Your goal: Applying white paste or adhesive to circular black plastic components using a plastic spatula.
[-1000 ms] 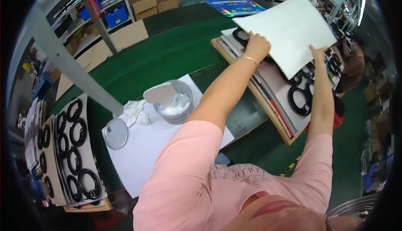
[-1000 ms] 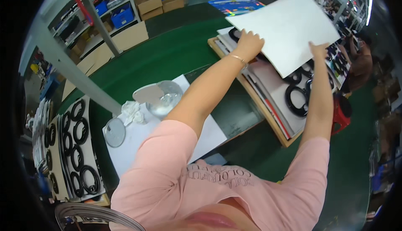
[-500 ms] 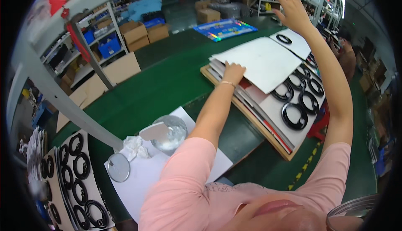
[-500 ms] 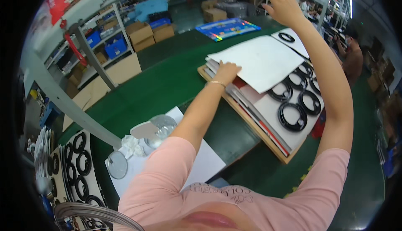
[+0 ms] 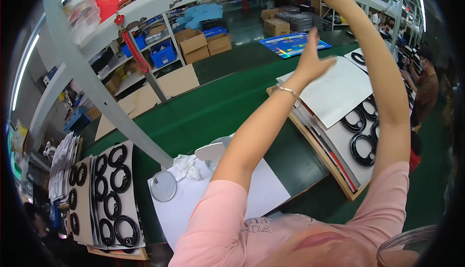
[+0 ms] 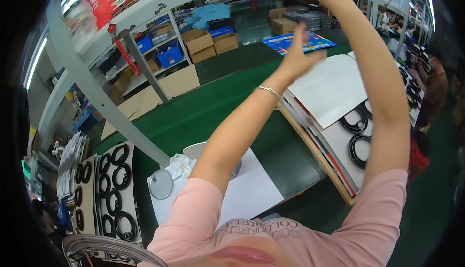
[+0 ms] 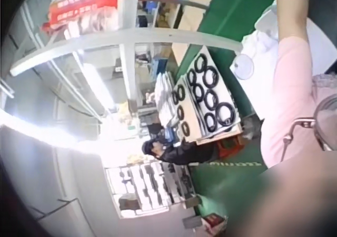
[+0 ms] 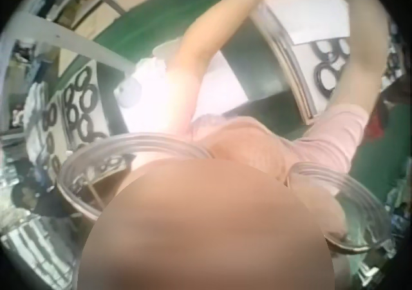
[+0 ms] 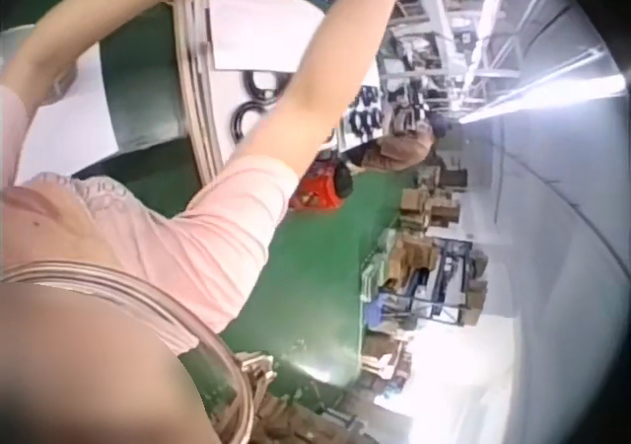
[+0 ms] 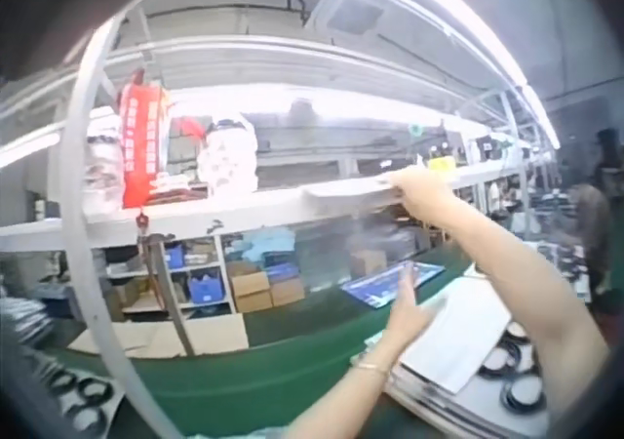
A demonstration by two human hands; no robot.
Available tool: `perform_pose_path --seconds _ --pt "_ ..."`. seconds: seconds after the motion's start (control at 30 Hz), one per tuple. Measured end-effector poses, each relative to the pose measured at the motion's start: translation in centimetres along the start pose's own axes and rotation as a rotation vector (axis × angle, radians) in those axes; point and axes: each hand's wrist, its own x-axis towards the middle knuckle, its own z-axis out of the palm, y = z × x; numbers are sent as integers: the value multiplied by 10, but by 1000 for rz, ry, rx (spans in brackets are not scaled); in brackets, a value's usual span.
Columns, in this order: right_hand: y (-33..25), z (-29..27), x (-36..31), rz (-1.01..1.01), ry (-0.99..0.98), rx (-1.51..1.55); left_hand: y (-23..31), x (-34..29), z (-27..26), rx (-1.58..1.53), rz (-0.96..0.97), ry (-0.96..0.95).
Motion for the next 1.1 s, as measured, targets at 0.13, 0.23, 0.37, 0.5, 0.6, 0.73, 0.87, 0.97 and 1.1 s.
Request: perform_pose_path --seconds 0.13,0.23,0.37,0.5,0.6,0.73,0.87,0.97,1.1 --pt "-70 -59 -83 -16 -181 163 86 -22 -18 -790 42 139" --pt "-87 -92 -131 -259 -284 356 86 -65 0 -1053 -124 338" --pt "8 -68 -200 558 181 559 67 -148 33 -1088 -297 479" --pt "60 -73 -246 966 81 1201 46 -192 60 -930 -518 317" --pt "59 -90 -303 985 293 538 32 -174 76 -1053 -769 186" --pt "78 -63 -393 996 324 204 -5 -135 91 -871 -949 26" --pt "108 -57 -460 1100 -107 -173 -33 -135 120 -722 -938 52" --pt "76 -29 -440 1158 -473 -388 -48 -149 106 -445 -927 -29" --pt "74 -31 -445 946 -747 -488 -46 -152 109 -567 -1019 -155"
